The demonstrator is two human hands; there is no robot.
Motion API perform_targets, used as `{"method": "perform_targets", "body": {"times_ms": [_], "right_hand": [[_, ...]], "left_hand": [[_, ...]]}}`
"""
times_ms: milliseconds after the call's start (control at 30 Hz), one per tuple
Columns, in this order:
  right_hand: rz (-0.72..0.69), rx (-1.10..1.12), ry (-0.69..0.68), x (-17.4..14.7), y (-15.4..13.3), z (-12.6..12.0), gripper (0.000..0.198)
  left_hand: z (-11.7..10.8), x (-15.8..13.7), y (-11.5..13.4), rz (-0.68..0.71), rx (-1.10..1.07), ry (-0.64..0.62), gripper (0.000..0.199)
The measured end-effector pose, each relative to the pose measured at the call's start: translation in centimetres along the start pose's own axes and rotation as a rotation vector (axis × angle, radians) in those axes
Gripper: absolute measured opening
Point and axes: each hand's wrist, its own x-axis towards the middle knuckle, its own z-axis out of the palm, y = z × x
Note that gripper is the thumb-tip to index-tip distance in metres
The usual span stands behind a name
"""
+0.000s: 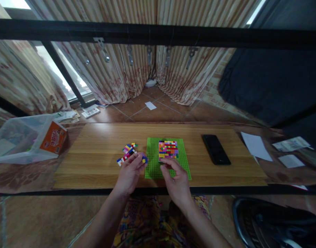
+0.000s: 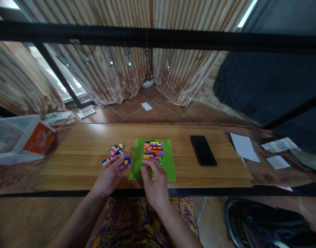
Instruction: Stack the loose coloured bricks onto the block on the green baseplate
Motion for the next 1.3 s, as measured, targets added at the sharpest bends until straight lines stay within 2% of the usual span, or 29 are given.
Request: {"method": "perform_targets", "body": {"times_ms": [100,233,367,467,633,700,900,1100,1300], "right_hand": [[-0.016,-0.002,-0.058,-0.2,-0.5,0.8,0.021],[-0.084,-0.034,-0.070,-0.1,-1.1,1.0,0.026],[-0.144,-0.113,-0.051,0.0,-1.4,0.7,0.020],[-0.095,-0.052,-0.016,0.0,-1.3,0.6,0.014],[0.148,0.221,0.010,-0.1,-1.3,0.8,0.013],[0.204,0.289,-0.009,-0.2,-1.4,0.8,0.014],[0.250,0.281,-0.040,0.3,-2.0,0.2,0.016],[0.195,0.184,-0.129,1.0,-2.3,-0.5,0.015],[0.312,0.354,-0.124,0.6,-2.1,-0.3,0.014]], "left_hand": [[0.5,-1.0,0.5,-0.148,-0.220,-0.062,0.019],[1.2,-2.1,0.8,-0.193,-0.285,-0.132,0.020],[1.9,-2.9,0.8,-0.188,-0.289,-0.121,0.019],[2.2,-3.4,0.8,-0.137,-0.214,-0.122,0.018],[2.4,-3.9,0.9,0.022,-0.005,-0.178,0.021],[2.4,-4.0,0.9,0.090,0.080,-0.194,0.018],[3.0,-4.4,1.1,0.190,0.250,-0.222,0.010],[2.8,-4.8,1.4,0.274,0.473,-0.286,0.007],[2.3,-4.7,1.4,0.272,0.589,-0.323,0.007]]}}
